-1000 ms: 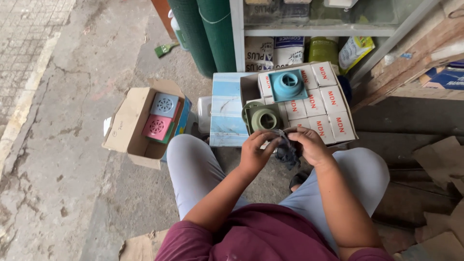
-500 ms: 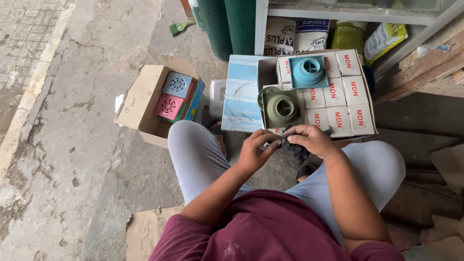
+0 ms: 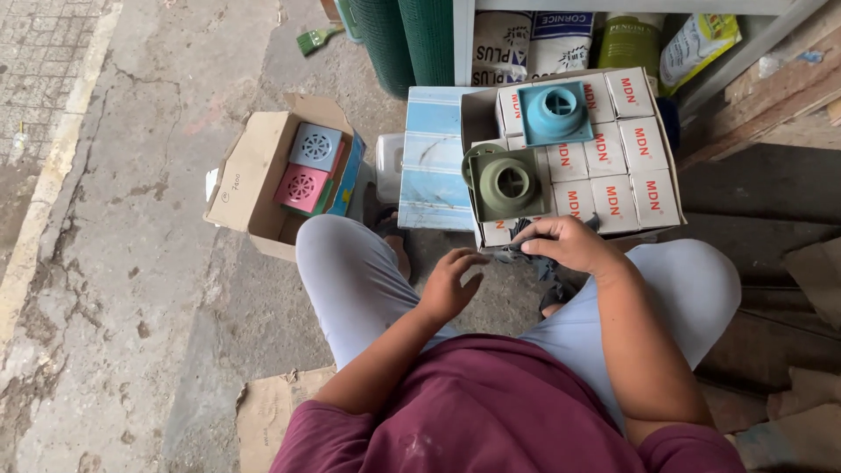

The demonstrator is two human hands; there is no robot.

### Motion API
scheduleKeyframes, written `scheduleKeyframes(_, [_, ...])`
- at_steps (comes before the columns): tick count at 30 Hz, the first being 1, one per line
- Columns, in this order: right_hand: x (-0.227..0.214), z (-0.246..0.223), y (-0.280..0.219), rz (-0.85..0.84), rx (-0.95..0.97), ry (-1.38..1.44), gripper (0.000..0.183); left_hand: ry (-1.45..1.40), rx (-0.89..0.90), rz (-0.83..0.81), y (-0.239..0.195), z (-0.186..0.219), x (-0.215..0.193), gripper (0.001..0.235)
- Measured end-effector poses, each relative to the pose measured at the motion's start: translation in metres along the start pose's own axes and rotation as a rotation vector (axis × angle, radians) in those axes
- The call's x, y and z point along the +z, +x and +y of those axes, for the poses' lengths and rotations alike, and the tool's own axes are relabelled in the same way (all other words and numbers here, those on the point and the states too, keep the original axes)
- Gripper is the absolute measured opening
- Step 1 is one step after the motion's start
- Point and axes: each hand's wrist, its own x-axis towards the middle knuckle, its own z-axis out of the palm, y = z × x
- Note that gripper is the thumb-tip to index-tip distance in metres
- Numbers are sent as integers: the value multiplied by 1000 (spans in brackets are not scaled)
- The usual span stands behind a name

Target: Cleaning plastic drain covers by wiping them with a cloth and inspecting them.

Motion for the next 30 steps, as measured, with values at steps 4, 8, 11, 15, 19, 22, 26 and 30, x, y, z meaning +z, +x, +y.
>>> scheduleKeyframes(4, [1, 4, 1, -9, -16, -38, 26, 13, 138, 119, 15, 31, -8, 19])
scheduleKeyframes(8, [3, 1, 2, -52, 27, -95, 24, 110, 360, 132, 30, 39, -10, 24])
scheduleKeyframes(11, [3, 8, 4, -62, 48, -110, 24, 136, 399, 110, 31, 28, -2, 20])
scheduleKeyframes(15, [1, 11, 3, -82, 17, -175, 24, 141, 366, 74, 28, 12, 2, 19])
scheduleKeyframes(19, [0, -4, 1, -87, 35, -180, 23, 136, 344, 49, 20, -5, -3, 17])
scheduleKeyframes(22, [-4, -4, 0, -81, 63, -142, 24, 119, 227, -5, 11, -14, -4, 11])
scheduleKeyframes(26, [-5, 2, -1, -68, 66, -102, 24, 275, 85, -191, -1, -23, 4, 6])
scheduleKeyframes(30, [-9, 8, 0, -15, 63, -23, 24, 464, -112, -335, -10, -41, 13, 6])
